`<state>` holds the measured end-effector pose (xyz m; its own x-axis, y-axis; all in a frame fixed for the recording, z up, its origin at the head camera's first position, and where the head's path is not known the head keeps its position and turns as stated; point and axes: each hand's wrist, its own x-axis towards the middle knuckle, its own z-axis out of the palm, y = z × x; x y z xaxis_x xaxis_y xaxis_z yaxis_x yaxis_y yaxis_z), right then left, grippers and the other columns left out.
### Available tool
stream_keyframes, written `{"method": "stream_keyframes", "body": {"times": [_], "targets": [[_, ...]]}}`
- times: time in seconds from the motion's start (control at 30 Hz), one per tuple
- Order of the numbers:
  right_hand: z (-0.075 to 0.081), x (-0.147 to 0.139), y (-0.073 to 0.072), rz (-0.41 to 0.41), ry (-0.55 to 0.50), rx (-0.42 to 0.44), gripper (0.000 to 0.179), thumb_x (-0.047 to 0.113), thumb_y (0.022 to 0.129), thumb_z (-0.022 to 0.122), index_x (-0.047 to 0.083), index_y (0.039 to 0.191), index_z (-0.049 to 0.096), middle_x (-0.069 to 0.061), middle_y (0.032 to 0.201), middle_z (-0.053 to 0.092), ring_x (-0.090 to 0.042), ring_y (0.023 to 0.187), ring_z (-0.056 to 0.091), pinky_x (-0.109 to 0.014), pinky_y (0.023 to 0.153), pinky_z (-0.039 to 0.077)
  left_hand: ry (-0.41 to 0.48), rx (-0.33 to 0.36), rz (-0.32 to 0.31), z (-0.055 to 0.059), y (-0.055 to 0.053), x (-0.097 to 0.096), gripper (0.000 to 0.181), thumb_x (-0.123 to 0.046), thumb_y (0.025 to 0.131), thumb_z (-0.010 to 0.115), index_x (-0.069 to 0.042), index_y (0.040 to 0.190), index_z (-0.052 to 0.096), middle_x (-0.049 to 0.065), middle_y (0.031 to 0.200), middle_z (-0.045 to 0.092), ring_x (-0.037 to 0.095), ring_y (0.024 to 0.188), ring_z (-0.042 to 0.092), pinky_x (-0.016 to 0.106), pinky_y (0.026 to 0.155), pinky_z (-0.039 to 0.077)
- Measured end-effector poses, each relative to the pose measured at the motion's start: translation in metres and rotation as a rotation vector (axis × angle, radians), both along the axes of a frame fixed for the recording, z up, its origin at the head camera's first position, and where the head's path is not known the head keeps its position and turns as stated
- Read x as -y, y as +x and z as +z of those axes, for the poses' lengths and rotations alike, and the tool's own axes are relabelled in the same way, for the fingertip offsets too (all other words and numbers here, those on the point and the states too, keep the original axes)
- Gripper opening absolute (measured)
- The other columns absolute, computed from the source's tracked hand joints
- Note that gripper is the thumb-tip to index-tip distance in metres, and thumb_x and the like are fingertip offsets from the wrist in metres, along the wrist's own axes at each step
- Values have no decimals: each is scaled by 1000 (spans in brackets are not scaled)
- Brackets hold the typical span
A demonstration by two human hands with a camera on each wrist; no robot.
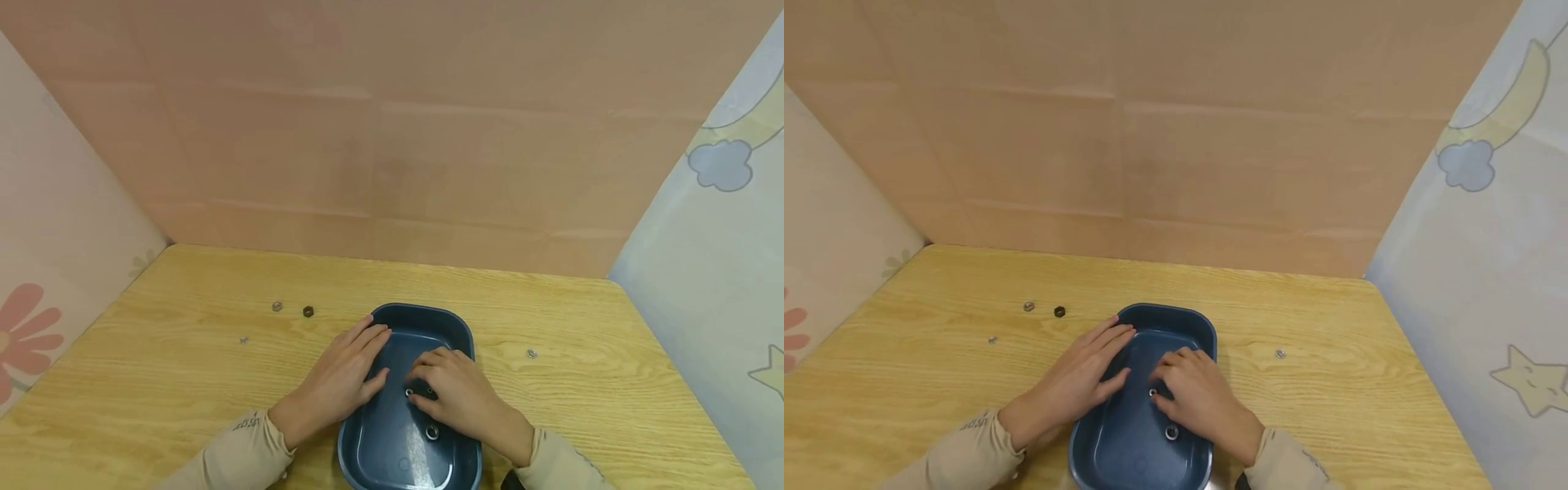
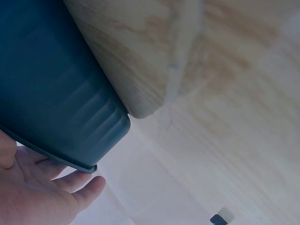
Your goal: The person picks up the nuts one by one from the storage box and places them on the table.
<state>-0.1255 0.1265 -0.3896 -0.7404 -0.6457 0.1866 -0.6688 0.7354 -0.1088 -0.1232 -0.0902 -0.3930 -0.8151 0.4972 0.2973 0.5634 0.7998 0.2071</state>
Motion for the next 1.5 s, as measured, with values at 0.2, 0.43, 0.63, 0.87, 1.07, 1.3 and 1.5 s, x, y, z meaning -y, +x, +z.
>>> {"method": "stream_keyframes", "body": {"times": [0.2,0.43,0.63,0.87,1.07,1.3,1.5], "targets": [[0,0,0,10,41,-9,18,35,82,79,24,96,78,9,103,71,-13,97,62,-34,80,50,1,1,-1,0,-1,0,55,-31,93,69,-3,139,56,11,143,56,32,143,41,51,112,41],[-1,-1,0,25,55,-8,17,36,83,79,26,96,78,9,102,70,-13,95,62,-34,78,50,13,6,-2,0,-1,0,55,-30,93,69,-3,138,56,12,143,56,33,143,41,52,112,40],[0,-1,-1,42,63,-6,13,36,80,81,28,91,78,10,100,70,-13,92,62,-34,76,50,17,12,-2,1,-1,-1,55,-30,93,69,-3,138,55,12,143,55,33,143,41,52,112,40],[2,-1,-1,50,59,10,9,34,80,81,28,86,77,9,100,71,-13,93,62,-34,76,50,13,19,5,1,0,0,55,-30,93,69,-3,138,56,11,143,56,33,143,41,51,112,40],[1,0,0,26,18,19,8,33,81,80,27,83,76,10,96,71,-11,89,62,-33,74,50,16,-5,0,0,-1,0,55,-30,91,71,-3,137,57,12,141,57,34,142,42,52,112,41],[-1,0,-1,4,-98,27,8,28,78,78,25,81,72,14,81,69,-5,77,59,-30,71,51,25,-20,0,-1,-1,0,56,-30,90,72,-2,136,57,12,141,58,34,142,43,52,111,42],[-2,-1,-1,-3,-180,49,6,24,76,76,24,80,71,12,78,68,-2,72,58,-21,64,50,24,-23,0,-2,-1,0,56,-29,90,73,-2,136,58,12,140,58,34,142,43,52,111,42]]}}
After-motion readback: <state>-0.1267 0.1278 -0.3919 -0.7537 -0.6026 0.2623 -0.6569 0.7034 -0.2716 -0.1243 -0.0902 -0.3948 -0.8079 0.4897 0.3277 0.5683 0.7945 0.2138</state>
